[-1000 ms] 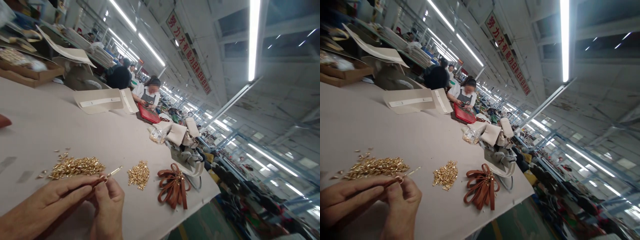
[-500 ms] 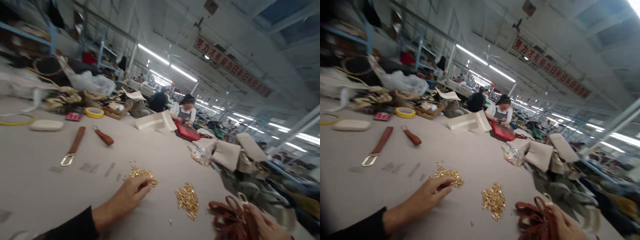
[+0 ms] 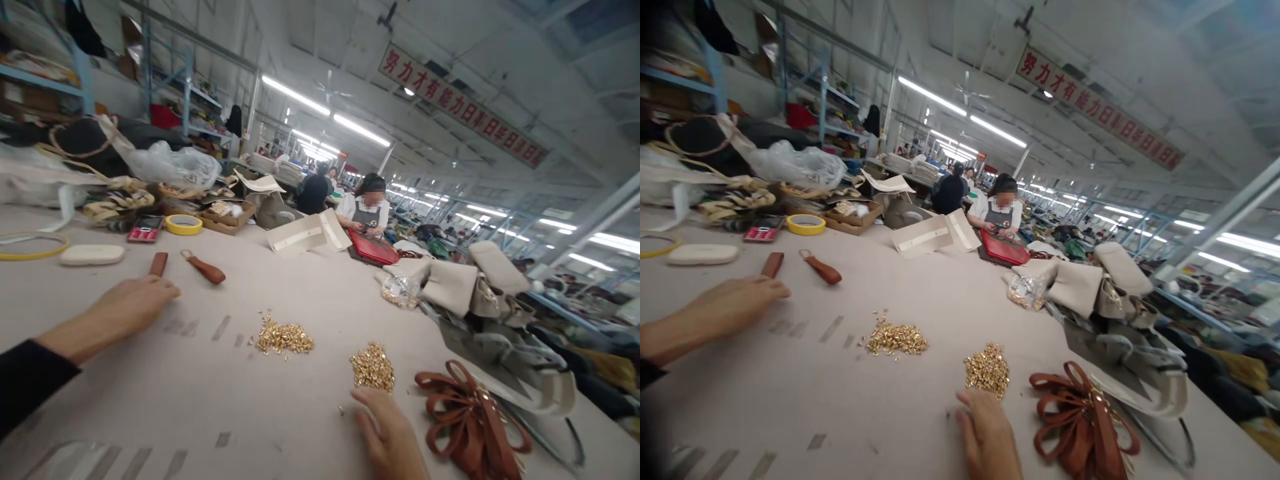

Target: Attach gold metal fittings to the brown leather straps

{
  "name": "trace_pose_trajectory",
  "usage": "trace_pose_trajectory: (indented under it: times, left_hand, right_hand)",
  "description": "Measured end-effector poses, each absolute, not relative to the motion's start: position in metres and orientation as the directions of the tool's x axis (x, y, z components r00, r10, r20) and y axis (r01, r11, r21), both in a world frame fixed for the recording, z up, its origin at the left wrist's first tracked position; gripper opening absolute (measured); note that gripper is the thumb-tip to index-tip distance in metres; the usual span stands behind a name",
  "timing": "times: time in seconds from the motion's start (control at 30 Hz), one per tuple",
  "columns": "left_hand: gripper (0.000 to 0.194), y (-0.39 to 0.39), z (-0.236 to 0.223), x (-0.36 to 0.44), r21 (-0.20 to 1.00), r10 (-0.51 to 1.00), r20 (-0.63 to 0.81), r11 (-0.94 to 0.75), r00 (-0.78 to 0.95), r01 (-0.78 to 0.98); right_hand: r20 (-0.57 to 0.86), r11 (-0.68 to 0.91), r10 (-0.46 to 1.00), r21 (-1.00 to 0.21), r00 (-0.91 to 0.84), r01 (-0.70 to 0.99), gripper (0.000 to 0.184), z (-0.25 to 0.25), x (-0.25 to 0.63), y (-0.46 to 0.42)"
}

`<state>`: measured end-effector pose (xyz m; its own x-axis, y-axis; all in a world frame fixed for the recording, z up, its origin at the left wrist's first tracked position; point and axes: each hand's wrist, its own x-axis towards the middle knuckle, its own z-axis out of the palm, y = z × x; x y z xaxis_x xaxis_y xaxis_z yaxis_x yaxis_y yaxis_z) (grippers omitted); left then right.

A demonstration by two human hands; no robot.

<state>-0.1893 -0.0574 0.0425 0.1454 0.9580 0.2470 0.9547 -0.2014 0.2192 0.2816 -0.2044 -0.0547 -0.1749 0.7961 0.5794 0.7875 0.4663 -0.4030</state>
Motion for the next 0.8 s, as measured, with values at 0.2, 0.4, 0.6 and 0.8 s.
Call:
trace_pose_trajectory:
  times: [0.2, 0.4, 0.6, 0.8]
  left_hand:
    - [0.057, -0.058, 0.038, -0.246, 0.025, 0.960, 0.110, -0.261, 0.257, 0.965]
    - [0.060, -0.050, 0.034, -0.259, 0.057, 0.939, 0.177, -0.309, 0.295, 0.949]
    - [0.057, -0.063, 0.049, -0.252, 0.158, 0.936, 0.214, -0.317, 0.280, 0.935]
    - [0.020, -0.081, 0.059, -0.203, 0.595, 0.979, 0.199, -0.152, 0.038, 0.789]
  right_hand:
    - [0.304, 0.462, 0.882, -0.397, -0.361, 0.793, 0.040, -0.024, 0.185, -0.185]
    - [0.296, 0.390, 0.908, -0.329, -0.298, 0.860, 0.041, -0.034, 0.142, -0.162]
    - [0.457, 0.423, 0.865, -0.439, -0.208, 0.793, 0.035, -0.054, 0.144, -0.149]
    - [0.523, 0.454, 0.851, -0.783, 0.054, 0.426, 0.022, -0.061, 0.154, -0.139]
